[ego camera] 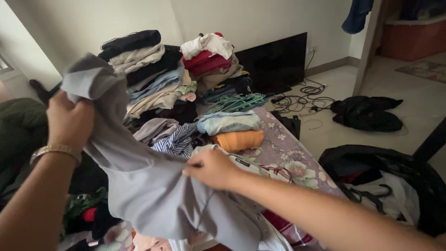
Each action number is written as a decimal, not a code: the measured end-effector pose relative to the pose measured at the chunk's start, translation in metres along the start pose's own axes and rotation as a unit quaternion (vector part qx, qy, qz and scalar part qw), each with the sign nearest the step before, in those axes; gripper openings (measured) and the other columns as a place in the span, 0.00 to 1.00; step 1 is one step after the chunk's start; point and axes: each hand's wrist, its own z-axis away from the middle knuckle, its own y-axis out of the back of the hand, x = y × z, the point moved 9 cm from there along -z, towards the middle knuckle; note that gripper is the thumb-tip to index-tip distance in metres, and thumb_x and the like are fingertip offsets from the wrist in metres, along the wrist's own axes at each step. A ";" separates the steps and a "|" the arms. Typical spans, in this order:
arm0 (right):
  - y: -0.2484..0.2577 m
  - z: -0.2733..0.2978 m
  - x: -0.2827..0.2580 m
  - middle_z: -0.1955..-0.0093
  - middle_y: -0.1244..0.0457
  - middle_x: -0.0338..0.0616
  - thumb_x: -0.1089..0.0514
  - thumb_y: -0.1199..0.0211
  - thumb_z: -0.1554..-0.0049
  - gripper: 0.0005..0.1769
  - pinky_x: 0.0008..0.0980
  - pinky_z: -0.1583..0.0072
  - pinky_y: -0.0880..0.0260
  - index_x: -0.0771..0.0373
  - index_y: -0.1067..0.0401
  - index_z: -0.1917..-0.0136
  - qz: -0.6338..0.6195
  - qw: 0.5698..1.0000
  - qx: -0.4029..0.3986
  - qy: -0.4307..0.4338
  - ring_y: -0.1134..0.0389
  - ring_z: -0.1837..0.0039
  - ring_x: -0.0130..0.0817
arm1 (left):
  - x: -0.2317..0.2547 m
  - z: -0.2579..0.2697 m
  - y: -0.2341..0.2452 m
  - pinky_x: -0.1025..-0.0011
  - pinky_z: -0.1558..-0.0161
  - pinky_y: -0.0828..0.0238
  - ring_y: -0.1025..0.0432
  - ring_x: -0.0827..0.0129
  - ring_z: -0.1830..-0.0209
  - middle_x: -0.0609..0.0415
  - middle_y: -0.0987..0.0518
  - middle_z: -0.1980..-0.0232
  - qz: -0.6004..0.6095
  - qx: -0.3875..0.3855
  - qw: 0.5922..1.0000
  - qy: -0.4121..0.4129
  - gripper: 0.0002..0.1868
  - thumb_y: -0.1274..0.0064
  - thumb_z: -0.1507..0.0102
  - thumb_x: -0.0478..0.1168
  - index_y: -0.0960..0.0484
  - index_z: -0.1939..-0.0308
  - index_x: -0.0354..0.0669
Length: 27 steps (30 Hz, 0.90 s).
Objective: The person sorts through a pile of clothes on a bed, removing a shirt from a hanger and folding it by hand.
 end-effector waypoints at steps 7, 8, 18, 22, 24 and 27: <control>0.030 -0.015 -0.015 0.58 0.27 0.43 0.49 0.25 0.55 0.18 0.31 0.49 0.28 0.63 0.21 0.56 -0.096 0.993 -0.006 -0.071 0.27 0.55 0.29 | 0.010 -0.004 0.030 0.58 0.54 0.28 0.20 0.51 0.55 0.34 0.18 0.60 -0.054 0.043 0.998 -0.009 0.14 0.50 0.33 0.40 0.20 0.54 0.28; 0.028 -0.012 -0.018 0.60 0.29 0.43 0.48 0.24 0.54 0.20 0.33 0.51 0.29 0.65 0.23 0.58 -0.093 0.991 -0.034 -0.087 0.30 0.57 0.30 | 0.011 -0.005 0.035 0.57 0.54 0.27 0.20 0.49 0.56 0.33 0.19 0.60 -0.061 0.053 0.997 -0.016 0.14 0.50 0.33 0.39 0.21 0.55 0.27; 0.014 0.012 -0.057 0.48 0.32 0.57 0.61 0.37 0.59 0.32 0.41 0.43 0.30 0.64 0.27 0.38 0.055 0.983 -0.154 0.086 0.30 0.43 0.50 | 0.011 -0.016 0.032 0.54 0.53 0.26 0.22 0.37 0.57 0.29 0.21 0.61 -0.070 0.083 0.991 -0.084 0.13 0.51 0.36 0.37 0.21 0.58 0.24; 0.012 0.015 -0.041 0.44 0.32 0.55 0.59 0.35 0.57 0.27 0.43 0.39 0.32 0.62 0.24 0.41 0.131 0.974 -0.160 0.091 0.32 0.39 0.51 | 0.016 -0.016 0.042 0.52 0.53 0.26 0.22 0.37 0.55 0.28 0.20 0.59 -0.104 0.109 0.985 -0.082 0.12 0.50 0.37 0.36 0.19 0.59 0.25; 0.022 0.009 -0.030 0.43 0.33 0.55 0.56 0.30 0.57 0.27 0.42 0.39 0.32 0.65 0.26 0.44 0.123 0.983 -0.121 0.060 0.32 0.39 0.50 | 0.022 -0.010 0.049 0.53 0.52 0.26 0.22 0.37 0.52 0.28 0.20 0.58 -0.097 0.124 0.983 -0.099 0.12 0.52 0.37 0.34 0.19 0.57 0.26; 0.030 0.012 -0.014 0.48 0.33 0.54 0.56 0.27 0.56 0.20 0.42 0.42 0.31 0.64 0.24 0.51 0.086 0.993 -0.084 -0.012 0.31 0.44 0.48 | 0.014 -0.010 0.054 0.53 0.55 0.26 0.20 0.41 0.57 0.30 0.20 0.61 -0.066 0.132 0.988 -0.032 0.13 0.52 0.37 0.36 0.20 0.56 0.29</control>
